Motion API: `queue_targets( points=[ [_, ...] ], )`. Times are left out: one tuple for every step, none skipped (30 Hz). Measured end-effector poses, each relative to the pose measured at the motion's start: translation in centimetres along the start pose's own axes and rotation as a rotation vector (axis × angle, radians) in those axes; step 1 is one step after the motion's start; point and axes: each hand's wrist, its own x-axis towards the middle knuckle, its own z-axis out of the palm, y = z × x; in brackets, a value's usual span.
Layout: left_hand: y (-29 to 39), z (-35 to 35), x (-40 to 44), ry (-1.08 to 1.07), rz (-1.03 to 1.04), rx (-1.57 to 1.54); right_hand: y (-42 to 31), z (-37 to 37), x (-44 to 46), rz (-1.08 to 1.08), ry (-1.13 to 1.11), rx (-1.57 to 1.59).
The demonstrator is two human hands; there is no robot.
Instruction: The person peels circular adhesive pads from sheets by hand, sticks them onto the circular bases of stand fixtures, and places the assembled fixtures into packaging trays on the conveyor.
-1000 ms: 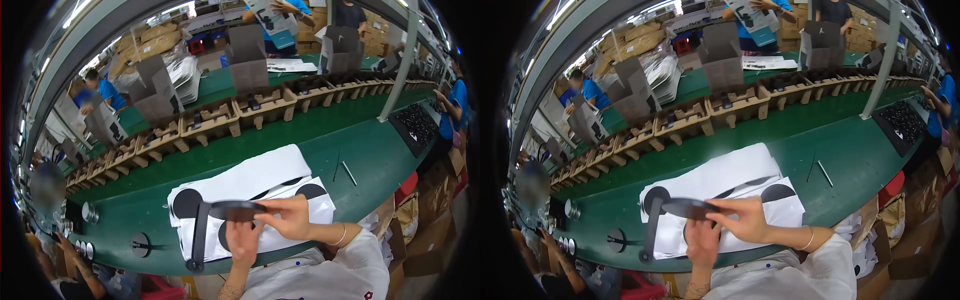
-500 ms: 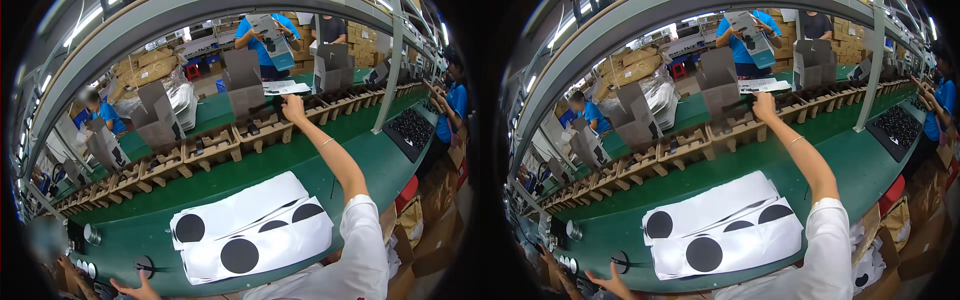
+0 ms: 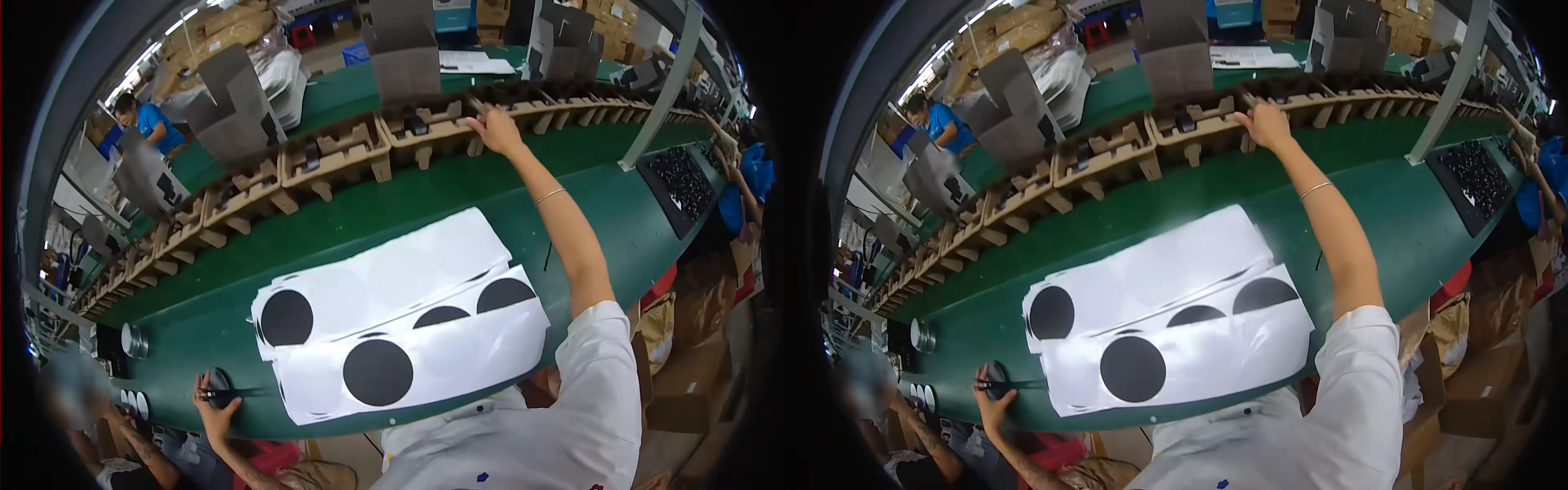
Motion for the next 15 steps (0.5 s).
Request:
queue_targets(
  points=[
    [-0.2, -0.1, 0.6, -0.025, 0.025, -0.046, -0.5, -0.5, -1.0, 0.018, -0.005, -0.129],
    [-0.3, 0.2, 1.1, -0.040, 0.046, -0.094, -0.4, -1.0, -1.1, 0.018, -0.052, -0.103],
    [-0.5, 0.3, 1.3, -0.051, 0.065, -0.140, -1.0, -1.5, -1.3, 0.025, -0.070, -0.157],
    [-0.3, 0.1, 1.4, -0.074, 0.045, -0.151, -2.0, -2.0, -1.5, 0.033, -0.090, -0.206],
    [0.0, -0.2, 1.6, -0.093, 0.029, -0.160, -4.6, -3.8, -2.7, -0.005, -0.107, -0.185],
    [-0.1, -0.4, 1.7, -0.108, 0.013, -0.171, -6.9, -4.1, -4.0, -0.126, -0.020, -0.039],
    [-0.5, -0.4, 1.7, -0.077, 0.035, -0.114, -9.3, -4.2, -5.3, -0.248, 0.068, 0.107],
    [-0.9, -0.4, 1.6, -0.065, 0.032, -0.115, -11.6, -4.4, -6.9, -0.369, 0.155, 0.254],
    [-0.8, -0.6, 1.4, -0.059, 0.029, -0.113, -15.0, -6.1, -9.5, -0.440, 0.060, 0.373],
    [-0.7, -0.8, 1.4, -0.056, 0.028, -0.110, -18.6, -8.1, -12.6, -0.505, -0.037, 0.491],
    [-0.7, -0.9, 1.4, -0.049, -0.030, -0.210, -21.4, -9.3, -15.4, -0.582, -0.114, 0.629],
    [-1.1, -1.0, 1.2, -0.036, -0.019, -0.180, -23.3, -9.3, -18.4, -0.622, -0.206, 0.752],
    [-1.5, -1.0, 1.1, -0.024, -0.006, -0.152, -25.0, -8.9, -21.3, -0.691, -0.285, 0.821],
    [-1.8, -1.1, 1.0, -0.011, 0.009, -0.126, -26.3, -8.9, -23.6, -0.816, -0.334, 0.834],
    [-1.9, -1.1, 0.8, -0.001, -0.012, -0.121, -27.3, -9.2, -25.6, -0.840, -0.463, 0.841]
  ],
)
